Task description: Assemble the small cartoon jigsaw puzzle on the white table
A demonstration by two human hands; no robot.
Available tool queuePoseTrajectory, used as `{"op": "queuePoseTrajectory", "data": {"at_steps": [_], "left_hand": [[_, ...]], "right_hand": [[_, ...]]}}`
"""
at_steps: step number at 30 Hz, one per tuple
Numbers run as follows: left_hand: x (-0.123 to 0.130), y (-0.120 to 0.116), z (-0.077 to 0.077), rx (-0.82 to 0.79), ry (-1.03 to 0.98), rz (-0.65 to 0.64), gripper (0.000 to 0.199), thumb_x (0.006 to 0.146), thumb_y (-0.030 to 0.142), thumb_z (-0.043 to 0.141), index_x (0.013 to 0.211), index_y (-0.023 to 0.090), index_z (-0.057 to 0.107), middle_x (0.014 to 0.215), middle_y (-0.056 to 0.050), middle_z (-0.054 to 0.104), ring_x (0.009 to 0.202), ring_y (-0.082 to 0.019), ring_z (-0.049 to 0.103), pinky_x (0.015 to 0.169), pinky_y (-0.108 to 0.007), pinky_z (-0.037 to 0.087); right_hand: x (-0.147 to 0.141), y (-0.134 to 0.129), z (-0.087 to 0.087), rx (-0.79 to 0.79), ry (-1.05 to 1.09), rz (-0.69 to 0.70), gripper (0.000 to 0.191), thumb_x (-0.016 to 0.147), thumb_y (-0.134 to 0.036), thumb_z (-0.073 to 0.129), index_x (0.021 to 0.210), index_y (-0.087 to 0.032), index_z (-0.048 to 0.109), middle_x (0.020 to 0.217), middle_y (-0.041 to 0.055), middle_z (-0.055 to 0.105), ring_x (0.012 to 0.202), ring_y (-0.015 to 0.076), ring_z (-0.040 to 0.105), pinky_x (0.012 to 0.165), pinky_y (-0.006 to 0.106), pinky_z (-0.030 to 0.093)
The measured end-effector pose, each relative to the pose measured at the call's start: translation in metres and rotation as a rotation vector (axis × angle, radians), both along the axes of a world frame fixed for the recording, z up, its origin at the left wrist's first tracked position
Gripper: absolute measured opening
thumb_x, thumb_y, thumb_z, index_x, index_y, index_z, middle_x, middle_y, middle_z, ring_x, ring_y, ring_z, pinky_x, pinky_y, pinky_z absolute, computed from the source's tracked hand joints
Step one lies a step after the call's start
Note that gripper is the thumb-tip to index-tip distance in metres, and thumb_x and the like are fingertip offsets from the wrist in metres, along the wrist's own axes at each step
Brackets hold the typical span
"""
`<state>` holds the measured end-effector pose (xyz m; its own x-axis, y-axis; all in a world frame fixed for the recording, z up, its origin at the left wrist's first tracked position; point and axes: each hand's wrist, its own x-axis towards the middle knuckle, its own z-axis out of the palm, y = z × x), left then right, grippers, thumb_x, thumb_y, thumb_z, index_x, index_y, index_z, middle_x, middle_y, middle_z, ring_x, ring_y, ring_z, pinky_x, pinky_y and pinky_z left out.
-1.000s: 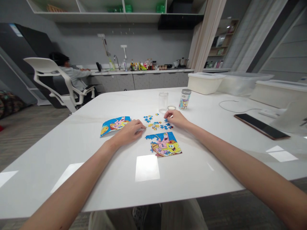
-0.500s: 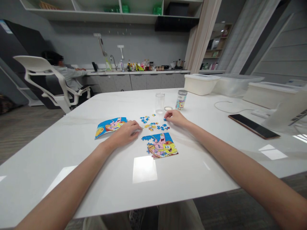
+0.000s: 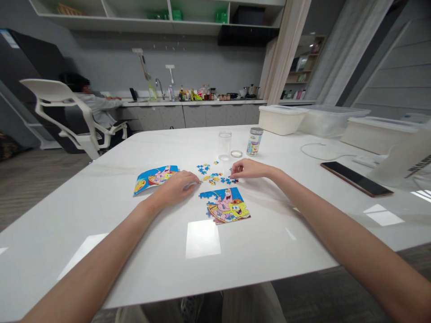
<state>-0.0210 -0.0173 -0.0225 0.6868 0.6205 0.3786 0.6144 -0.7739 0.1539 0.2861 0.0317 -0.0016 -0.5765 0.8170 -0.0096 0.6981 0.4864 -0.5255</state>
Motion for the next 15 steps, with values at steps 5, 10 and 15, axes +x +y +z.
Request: {"op": "queuePoseTrajectory", "data": {"at_steps": [5,10,15], "left_hand": [[-0.0001,0.0001,-0.0003,0.008,0.020,-0.009,0.025,0.088,0.018,0.046,0.098,0.020,0.068,0.105,-0.007,0.069,0.099,-0.021,0.061,0.089,-0.038,0.049],[0.0004,-0.0016,0.0017,0.027,0.044,0.014,0.026,0.090,0.020,0.046,0.098,0.020,0.070,0.098,-0.008,0.068,0.092,-0.021,0.061,0.082,-0.038,0.049],[0.0000,-0.0008,0.0008,0.017,0.033,0.010,0.025,0.089,0.019,0.045,0.102,0.019,0.067,0.098,-0.008,0.067,0.095,-0.022,0.059,0.085,-0.039,0.047]], "right_hand": [[0.0056,0.0009,-0.0010,-0.057,0.012,0.053,0.022,0.073,-0.037,0.068,0.081,-0.016,0.066,0.074,0.0023,0.068,0.066,0.0134,0.058,0.061,0.024,0.041],[0.0037,-0.0015,0.0018,0.034,-0.061,0.010,0.013,0.075,-0.028,0.063,0.078,-0.016,0.066,0.073,0.0026,0.067,0.065,0.0134,0.057,0.061,0.024,0.040],[0.0059,0.0009,-0.0006,0.211,-0.164,-0.126,0.009,0.076,-0.020,0.061,0.082,-0.015,0.065,0.081,0.0057,0.069,0.069,0.0149,0.058,0.062,0.024,0.039]]}}
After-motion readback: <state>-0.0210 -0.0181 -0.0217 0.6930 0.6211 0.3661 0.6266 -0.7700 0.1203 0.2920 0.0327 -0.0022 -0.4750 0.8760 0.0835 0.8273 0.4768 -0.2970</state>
